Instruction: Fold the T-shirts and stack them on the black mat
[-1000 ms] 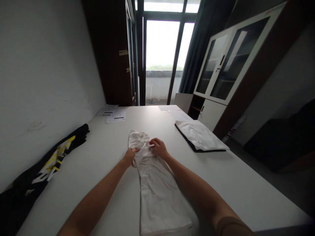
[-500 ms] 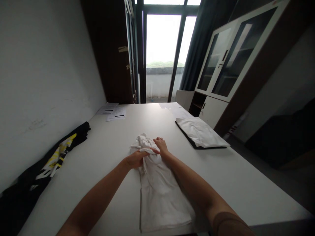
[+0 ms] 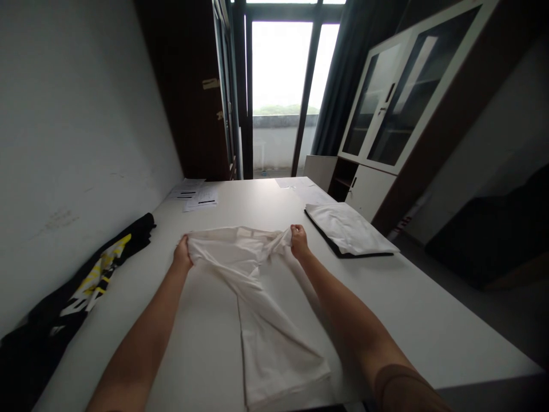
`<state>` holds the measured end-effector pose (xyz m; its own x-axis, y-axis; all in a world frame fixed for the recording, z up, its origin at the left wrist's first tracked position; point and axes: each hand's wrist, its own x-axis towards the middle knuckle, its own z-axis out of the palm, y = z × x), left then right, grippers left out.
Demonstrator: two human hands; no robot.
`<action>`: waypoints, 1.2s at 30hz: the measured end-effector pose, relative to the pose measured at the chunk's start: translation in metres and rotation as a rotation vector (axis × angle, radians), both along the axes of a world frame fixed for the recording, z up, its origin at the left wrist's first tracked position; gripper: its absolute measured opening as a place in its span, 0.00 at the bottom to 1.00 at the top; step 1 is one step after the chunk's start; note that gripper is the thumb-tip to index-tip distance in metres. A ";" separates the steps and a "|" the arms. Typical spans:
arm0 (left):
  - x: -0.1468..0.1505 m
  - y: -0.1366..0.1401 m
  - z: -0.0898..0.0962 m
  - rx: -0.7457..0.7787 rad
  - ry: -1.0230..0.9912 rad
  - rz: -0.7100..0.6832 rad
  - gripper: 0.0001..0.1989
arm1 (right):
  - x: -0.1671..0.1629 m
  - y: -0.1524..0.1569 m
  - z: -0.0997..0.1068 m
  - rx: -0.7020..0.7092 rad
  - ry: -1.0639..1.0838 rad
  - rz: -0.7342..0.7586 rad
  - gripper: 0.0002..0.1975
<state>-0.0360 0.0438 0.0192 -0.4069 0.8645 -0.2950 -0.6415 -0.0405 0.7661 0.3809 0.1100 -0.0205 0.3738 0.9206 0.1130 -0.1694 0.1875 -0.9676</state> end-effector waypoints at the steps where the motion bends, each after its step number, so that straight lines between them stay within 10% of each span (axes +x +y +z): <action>1: -0.014 0.000 -0.005 -0.022 0.024 0.057 0.11 | 0.010 0.004 0.001 0.008 0.021 -0.002 0.20; 12: -0.041 0.004 -0.027 -0.068 0.587 0.270 0.14 | 0.063 0.012 -0.012 -0.116 -0.121 -0.119 0.16; 18: -0.020 -0.010 -0.019 0.043 1.129 0.347 0.18 | 0.040 -0.010 0.003 0.079 -0.878 -0.174 0.13; 21: 0.008 -0.019 -0.012 0.220 1.421 0.075 0.13 | 0.017 -0.030 0.008 0.139 -1.114 0.003 0.13; 26: 0.062 -0.036 -0.005 0.313 1.357 -0.639 0.12 | -0.021 -0.051 0.001 0.251 -1.253 0.489 0.12; 36: 0.134 -0.075 0.011 0.527 1.345 -0.919 0.10 | -0.002 -0.031 -0.006 -0.090 -1.435 0.125 0.20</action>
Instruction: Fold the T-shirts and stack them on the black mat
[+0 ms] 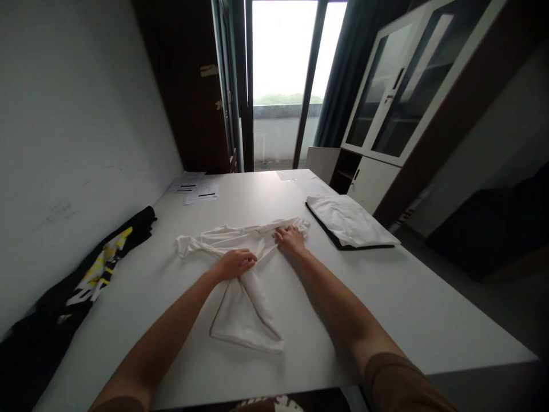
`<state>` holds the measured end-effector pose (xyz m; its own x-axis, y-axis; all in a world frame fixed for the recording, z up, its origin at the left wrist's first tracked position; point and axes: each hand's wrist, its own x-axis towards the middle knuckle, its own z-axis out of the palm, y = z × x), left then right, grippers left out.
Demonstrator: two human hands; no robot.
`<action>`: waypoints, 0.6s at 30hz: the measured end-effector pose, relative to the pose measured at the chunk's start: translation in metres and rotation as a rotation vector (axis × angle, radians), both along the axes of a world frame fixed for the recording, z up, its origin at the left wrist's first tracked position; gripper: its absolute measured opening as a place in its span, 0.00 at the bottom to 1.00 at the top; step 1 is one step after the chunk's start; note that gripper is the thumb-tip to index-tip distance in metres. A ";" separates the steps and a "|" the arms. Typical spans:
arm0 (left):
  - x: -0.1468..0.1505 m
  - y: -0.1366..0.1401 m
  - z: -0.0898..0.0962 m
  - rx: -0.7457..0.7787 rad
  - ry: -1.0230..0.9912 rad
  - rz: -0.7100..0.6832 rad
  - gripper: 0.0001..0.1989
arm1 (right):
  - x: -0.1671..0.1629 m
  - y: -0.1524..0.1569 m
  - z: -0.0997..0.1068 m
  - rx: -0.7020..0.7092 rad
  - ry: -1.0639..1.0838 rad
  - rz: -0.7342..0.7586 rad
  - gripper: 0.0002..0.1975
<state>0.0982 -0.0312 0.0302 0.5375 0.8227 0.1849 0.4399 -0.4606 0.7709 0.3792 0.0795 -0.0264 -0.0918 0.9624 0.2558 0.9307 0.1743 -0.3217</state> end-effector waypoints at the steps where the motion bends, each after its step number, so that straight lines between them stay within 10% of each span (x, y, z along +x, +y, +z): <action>1: 0.005 -0.003 -0.001 0.016 0.025 -0.034 0.10 | 0.006 0.003 0.000 -0.015 -0.018 -0.064 0.21; 11: -0.028 0.021 -0.010 -0.120 0.112 -0.024 0.26 | 0.044 0.010 -0.002 -0.035 -0.067 -0.294 0.23; 18: -0.118 0.046 -0.011 -0.019 0.161 0.357 0.23 | 0.029 0.002 0.002 0.043 -0.098 -0.291 0.19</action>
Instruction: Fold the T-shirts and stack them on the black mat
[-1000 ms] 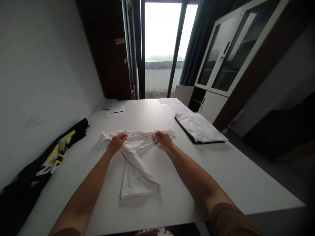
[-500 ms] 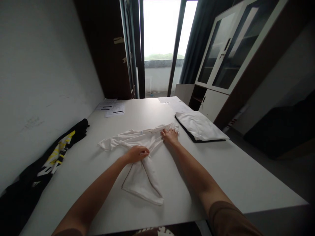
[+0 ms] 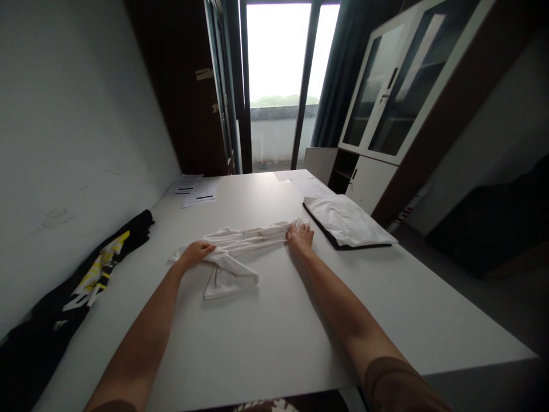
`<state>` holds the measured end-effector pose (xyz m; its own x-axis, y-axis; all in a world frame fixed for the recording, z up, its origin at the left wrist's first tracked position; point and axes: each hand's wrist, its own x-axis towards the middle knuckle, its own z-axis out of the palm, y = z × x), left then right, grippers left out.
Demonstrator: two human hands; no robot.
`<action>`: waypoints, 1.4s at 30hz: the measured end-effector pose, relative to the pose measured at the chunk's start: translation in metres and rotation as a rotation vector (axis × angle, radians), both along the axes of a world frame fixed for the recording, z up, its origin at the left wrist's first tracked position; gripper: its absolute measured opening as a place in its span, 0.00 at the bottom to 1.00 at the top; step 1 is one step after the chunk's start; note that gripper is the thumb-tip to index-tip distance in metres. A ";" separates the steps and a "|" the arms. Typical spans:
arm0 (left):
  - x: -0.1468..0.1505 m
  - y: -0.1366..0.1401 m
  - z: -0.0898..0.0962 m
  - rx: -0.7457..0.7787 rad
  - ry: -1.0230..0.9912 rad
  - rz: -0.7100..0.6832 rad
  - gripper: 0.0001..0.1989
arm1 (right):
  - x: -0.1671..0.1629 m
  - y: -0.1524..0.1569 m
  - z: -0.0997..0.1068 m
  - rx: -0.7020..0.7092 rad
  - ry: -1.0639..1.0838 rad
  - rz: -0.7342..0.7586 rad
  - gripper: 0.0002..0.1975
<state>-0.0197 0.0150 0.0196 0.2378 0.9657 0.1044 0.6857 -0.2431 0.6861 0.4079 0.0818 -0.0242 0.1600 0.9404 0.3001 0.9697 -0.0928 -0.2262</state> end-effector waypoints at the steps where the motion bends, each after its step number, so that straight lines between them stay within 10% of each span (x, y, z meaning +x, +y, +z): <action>1: -0.007 0.000 0.000 0.028 -0.003 0.051 0.22 | -0.005 -0.002 0.002 0.012 -0.006 0.022 0.19; 6: 0.009 -0.001 0.000 0.113 -0.009 0.055 0.19 | -0.035 -0.012 0.014 0.011 -0.001 0.266 0.13; 15: 0.110 -0.042 0.002 0.129 0.076 -0.391 0.05 | -0.050 -0.021 0.009 -0.012 0.093 0.539 0.12; 28: 0.140 -0.082 0.061 -0.746 -0.132 -1.194 0.22 | -0.031 -0.010 0.015 -0.208 0.036 0.067 0.34; 32: 0.131 -0.078 0.064 -0.647 -0.137 -1.032 0.23 | -0.021 -0.004 0.011 -0.191 0.044 -0.024 0.35; 42: 0.117 -0.027 -0.013 -0.074 0.036 -0.155 0.17 | -0.024 -0.011 0.012 0.074 -0.052 0.361 0.16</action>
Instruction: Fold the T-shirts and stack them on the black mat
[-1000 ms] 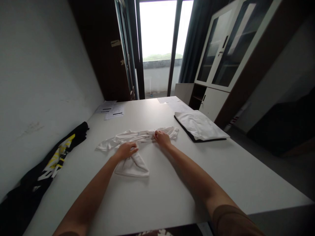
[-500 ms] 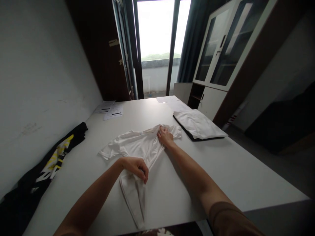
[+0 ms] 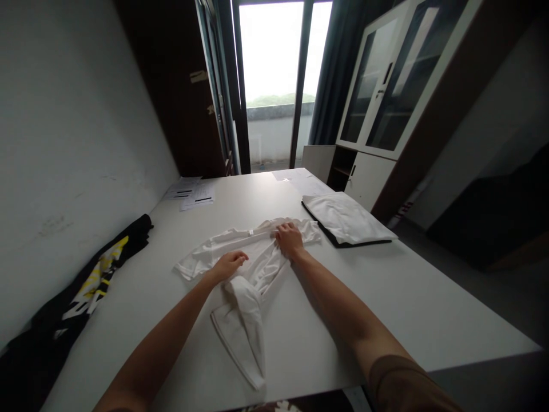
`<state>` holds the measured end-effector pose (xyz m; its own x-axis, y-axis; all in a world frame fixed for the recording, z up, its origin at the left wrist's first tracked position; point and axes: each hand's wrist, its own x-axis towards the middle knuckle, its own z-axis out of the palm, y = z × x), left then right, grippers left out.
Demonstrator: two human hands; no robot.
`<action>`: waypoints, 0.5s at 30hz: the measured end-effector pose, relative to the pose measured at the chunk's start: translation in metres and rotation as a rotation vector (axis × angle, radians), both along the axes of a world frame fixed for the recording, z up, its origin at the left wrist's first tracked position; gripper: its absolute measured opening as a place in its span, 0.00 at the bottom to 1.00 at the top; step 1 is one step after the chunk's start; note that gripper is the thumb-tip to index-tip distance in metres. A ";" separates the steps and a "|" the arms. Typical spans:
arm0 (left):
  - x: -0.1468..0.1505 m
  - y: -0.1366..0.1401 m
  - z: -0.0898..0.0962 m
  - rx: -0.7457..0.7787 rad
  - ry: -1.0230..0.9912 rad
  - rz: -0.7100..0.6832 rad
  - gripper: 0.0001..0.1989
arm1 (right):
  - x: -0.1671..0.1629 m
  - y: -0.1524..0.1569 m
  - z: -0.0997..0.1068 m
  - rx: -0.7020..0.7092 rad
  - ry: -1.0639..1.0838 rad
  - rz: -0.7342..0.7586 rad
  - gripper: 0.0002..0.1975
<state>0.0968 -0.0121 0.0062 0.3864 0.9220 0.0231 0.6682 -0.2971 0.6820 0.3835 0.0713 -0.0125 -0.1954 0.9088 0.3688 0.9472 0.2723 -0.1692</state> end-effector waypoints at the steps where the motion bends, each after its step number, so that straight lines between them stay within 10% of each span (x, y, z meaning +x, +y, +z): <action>1: 0.000 0.001 -0.003 0.036 0.038 0.027 0.16 | -0.003 -0.001 -0.001 -0.013 -0.016 0.053 0.14; 8: 0.000 -0.008 -0.021 0.306 0.418 0.165 0.21 | -0.010 -0.004 -0.004 -0.009 0.009 0.230 0.15; 15: -0.024 0.018 -0.038 0.254 0.621 0.222 0.27 | -0.012 -0.010 0.009 0.001 0.033 0.195 0.12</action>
